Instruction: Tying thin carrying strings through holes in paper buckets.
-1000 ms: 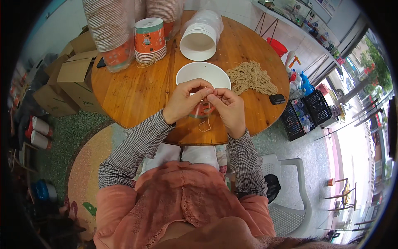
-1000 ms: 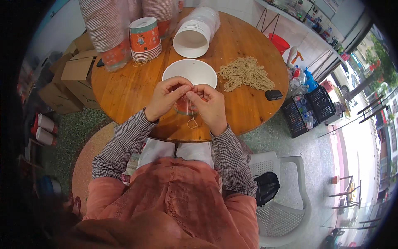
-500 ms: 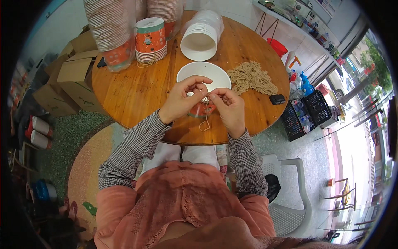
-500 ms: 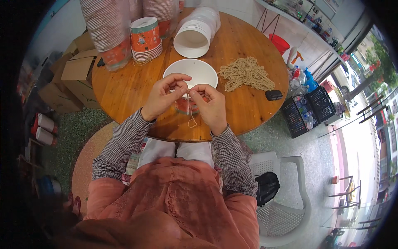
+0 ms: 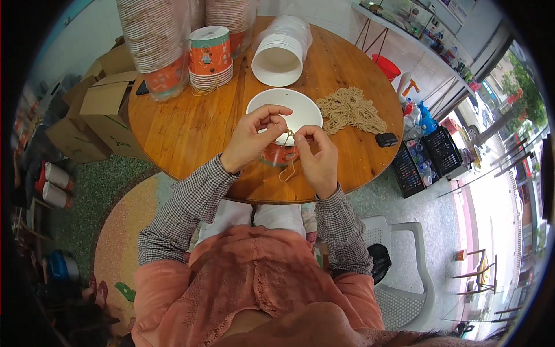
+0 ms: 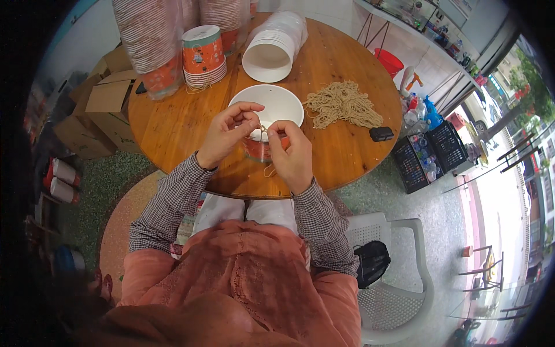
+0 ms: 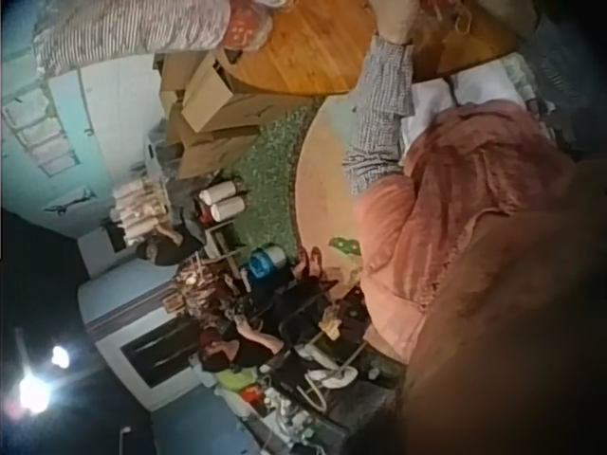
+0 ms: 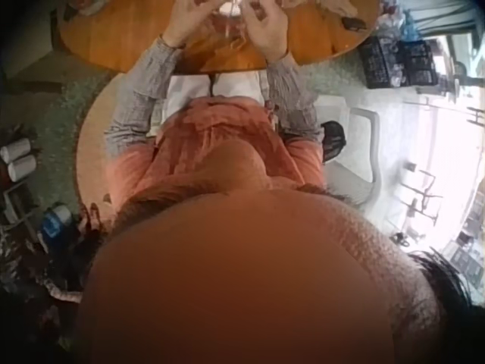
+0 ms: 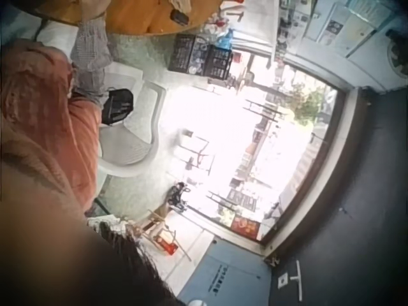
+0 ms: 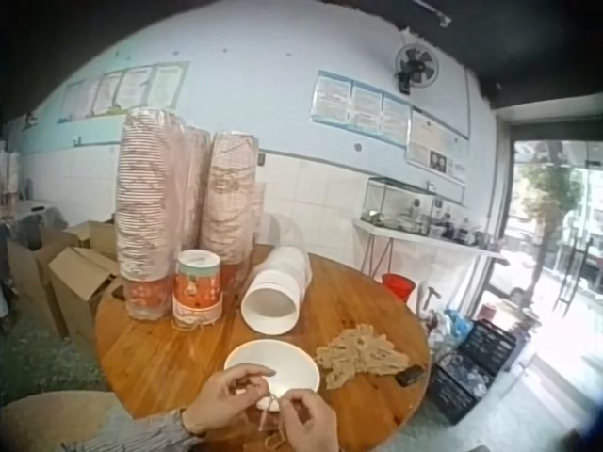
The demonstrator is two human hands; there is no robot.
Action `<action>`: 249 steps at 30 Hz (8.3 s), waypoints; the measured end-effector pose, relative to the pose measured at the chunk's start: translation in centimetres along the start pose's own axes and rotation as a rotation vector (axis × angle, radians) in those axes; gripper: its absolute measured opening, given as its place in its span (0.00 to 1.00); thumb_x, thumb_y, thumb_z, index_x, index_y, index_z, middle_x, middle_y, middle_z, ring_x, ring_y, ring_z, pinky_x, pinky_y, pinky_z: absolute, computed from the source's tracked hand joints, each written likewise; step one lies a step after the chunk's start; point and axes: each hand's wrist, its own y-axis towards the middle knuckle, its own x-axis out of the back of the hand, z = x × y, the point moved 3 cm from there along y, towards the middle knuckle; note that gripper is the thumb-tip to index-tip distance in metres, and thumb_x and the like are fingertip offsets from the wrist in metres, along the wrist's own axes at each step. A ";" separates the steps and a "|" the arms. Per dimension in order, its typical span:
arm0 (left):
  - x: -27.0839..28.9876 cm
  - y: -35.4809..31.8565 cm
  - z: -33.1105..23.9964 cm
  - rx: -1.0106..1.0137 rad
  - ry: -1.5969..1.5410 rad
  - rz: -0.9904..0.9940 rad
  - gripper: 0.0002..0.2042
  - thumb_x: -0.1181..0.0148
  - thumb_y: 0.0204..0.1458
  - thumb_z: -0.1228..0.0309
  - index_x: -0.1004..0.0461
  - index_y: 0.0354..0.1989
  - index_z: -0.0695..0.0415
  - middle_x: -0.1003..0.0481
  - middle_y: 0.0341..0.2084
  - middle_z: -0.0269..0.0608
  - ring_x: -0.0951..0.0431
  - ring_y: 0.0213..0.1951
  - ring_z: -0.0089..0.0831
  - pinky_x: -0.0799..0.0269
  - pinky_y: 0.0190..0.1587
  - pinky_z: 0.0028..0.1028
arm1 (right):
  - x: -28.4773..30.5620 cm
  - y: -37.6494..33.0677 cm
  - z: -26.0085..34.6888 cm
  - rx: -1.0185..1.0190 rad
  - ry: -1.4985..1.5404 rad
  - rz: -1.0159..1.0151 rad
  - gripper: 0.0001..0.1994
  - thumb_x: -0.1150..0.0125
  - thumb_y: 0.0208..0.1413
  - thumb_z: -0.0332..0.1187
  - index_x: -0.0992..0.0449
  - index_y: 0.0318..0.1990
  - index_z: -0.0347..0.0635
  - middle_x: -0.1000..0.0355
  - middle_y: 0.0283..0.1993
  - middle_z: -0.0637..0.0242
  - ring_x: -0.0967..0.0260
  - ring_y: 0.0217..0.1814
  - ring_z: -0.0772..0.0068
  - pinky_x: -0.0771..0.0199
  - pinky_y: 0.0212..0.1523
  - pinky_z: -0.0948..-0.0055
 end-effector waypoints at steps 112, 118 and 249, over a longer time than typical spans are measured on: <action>-4.6 -17.1 -4.2 -0.084 0.575 -0.144 0.04 0.42 0.52 0.77 0.29 0.32 0.63 0.30 0.26 0.42 0.29 0.29 0.33 0.34 0.33 0.26 | -2.5 -14.4 4.8 -0.019 0.012 0.131 0.04 0.39 0.52 0.24 0.27 0.35 0.36 0.38 0.22 0.73 0.43 0.22 0.83 0.39 0.24 0.80; -5.7 -16.7 -2.0 -0.054 0.565 -0.178 0.04 0.42 0.52 0.77 0.29 0.33 0.63 0.30 0.27 0.45 0.27 0.29 0.35 0.32 0.33 0.27 | -1.1 -10.7 3.2 -0.089 0.215 0.014 0.03 0.42 0.56 0.25 0.28 0.34 0.35 0.34 0.27 0.75 0.40 0.25 0.87 0.39 0.26 0.86; -1.2 -9.6 -2.0 -0.031 0.458 -0.204 0.09 0.40 0.48 0.77 0.26 0.37 0.67 0.22 0.24 0.45 0.22 0.28 0.30 0.28 0.31 0.27 | -1.5 -2.6 4.1 -0.516 0.307 0.564 0.08 0.41 0.56 0.30 0.27 0.41 0.39 0.28 0.28 0.75 0.38 0.20 0.91 0.41 0.16 0.91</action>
